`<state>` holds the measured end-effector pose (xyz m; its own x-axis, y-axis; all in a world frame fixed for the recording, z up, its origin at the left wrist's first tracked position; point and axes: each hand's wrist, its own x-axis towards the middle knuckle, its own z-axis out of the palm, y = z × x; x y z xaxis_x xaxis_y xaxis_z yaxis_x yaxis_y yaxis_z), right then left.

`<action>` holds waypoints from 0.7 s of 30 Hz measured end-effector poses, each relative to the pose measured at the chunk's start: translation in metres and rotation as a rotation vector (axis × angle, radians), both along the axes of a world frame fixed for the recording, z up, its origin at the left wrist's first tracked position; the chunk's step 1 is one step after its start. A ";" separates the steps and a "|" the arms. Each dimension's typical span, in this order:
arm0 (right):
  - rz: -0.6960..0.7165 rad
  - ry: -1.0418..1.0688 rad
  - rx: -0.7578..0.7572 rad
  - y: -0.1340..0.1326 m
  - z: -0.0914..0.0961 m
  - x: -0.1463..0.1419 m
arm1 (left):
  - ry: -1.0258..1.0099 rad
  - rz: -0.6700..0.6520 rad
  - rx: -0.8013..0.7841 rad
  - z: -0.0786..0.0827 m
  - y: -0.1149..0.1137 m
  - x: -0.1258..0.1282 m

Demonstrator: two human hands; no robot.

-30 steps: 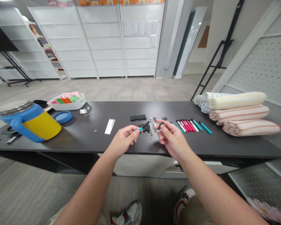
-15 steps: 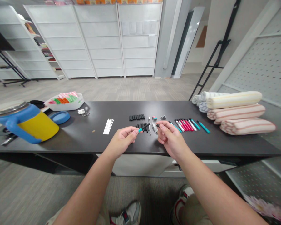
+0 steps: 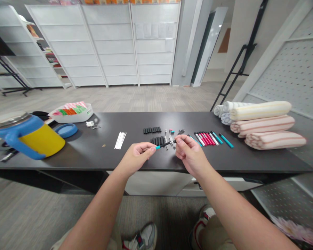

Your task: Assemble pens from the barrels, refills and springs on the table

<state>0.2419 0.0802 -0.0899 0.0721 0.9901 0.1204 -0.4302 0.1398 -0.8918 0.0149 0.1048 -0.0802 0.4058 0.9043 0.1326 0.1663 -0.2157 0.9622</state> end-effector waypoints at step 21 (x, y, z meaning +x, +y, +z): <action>-0.216 0.353 -0.052 0.006 0.008 0.019 | -0.790 0.085 -0.291 0.001 0.009 -0.003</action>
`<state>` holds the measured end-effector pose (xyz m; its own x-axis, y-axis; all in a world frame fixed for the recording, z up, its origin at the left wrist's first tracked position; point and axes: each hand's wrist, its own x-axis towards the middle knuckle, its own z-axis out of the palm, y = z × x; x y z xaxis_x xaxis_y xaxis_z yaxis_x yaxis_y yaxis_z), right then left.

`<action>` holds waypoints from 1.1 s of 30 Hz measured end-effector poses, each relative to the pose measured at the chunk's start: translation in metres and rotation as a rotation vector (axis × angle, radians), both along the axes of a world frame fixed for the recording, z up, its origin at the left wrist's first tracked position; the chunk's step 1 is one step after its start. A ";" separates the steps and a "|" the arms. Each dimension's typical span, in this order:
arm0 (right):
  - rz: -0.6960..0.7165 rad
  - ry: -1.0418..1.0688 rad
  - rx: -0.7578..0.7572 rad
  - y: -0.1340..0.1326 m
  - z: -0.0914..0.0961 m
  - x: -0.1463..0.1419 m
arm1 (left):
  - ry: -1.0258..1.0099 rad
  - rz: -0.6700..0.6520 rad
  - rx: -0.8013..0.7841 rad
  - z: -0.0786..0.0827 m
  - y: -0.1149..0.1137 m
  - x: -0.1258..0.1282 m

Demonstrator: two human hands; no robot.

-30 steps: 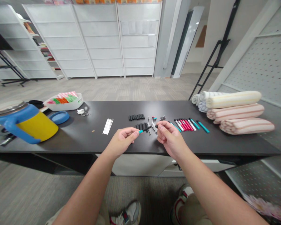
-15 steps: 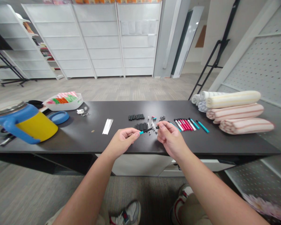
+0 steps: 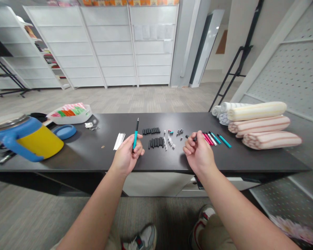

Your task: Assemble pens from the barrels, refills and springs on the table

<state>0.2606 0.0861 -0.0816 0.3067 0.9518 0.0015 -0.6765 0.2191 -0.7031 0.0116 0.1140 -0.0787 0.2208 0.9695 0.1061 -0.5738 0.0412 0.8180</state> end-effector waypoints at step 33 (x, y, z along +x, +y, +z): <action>-0.112 -0.517 0.070 0.005 -0.019 -0.015 | 0.853 -0.013 0.370 -0.003 -0.011 0.009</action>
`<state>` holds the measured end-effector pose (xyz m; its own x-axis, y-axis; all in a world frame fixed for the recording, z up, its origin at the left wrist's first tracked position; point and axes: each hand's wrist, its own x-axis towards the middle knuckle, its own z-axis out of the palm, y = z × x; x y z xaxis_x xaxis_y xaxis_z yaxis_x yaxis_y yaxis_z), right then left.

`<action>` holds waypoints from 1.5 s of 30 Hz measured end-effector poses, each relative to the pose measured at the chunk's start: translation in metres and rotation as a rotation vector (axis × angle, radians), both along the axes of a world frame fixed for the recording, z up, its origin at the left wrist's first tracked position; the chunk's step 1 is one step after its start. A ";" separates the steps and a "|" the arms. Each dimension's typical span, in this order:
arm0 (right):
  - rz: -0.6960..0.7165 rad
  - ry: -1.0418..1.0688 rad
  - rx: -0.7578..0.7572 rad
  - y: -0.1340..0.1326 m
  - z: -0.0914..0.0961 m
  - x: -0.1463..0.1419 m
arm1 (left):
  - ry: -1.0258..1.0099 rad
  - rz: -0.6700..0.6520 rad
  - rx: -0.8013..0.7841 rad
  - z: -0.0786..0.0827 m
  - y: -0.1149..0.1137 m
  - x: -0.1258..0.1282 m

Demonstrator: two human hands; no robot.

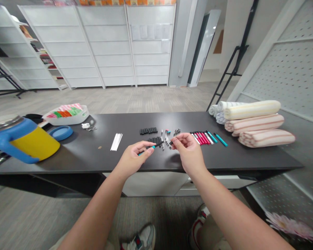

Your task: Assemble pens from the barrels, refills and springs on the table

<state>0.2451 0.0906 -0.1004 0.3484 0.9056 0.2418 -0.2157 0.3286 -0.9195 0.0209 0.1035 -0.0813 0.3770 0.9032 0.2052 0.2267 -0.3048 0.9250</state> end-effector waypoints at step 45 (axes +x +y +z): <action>0.212 -0.317 -0.026 -0.016 0.007 -0.004 | -0.743 0.163 -0.272 -0.007 0.013 -0.003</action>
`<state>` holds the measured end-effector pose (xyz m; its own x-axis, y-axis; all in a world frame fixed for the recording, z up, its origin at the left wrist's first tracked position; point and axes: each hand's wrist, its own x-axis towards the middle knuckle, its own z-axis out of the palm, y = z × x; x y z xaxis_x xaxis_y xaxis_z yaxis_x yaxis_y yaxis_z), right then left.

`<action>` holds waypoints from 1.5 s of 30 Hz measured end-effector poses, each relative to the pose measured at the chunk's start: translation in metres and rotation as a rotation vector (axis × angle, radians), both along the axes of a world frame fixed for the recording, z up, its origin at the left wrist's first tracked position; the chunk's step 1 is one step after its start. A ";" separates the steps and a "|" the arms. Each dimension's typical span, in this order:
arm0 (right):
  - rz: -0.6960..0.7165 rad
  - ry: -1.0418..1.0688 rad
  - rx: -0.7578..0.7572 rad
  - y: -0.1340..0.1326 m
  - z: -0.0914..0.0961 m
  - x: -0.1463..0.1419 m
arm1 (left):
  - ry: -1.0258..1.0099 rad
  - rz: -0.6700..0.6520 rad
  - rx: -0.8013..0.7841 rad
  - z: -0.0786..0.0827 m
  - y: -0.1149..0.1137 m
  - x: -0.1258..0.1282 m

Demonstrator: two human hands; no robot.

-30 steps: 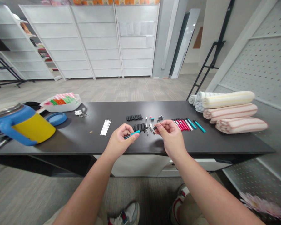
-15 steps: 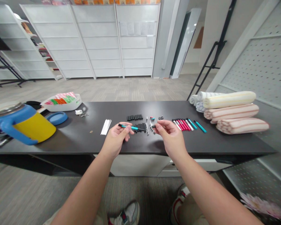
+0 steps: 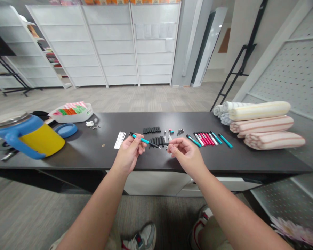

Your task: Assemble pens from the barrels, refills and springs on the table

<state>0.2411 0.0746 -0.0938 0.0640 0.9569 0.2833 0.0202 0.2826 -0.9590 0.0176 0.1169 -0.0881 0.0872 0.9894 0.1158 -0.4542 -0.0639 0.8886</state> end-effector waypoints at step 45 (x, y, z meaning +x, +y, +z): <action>0.083 -0.071 0.018 -0.004 0.000 -0.003 | -0.096 0.028 -0.031 -0.001 0.004 -0.001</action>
<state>0.2386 0.0705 -0.0942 -0.0359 0.9527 0.3017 0.0642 0.3034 -0.9507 0.0170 0.1206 -0.0888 0.0498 0.9946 0.0913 -0.5358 -0.0505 0.8428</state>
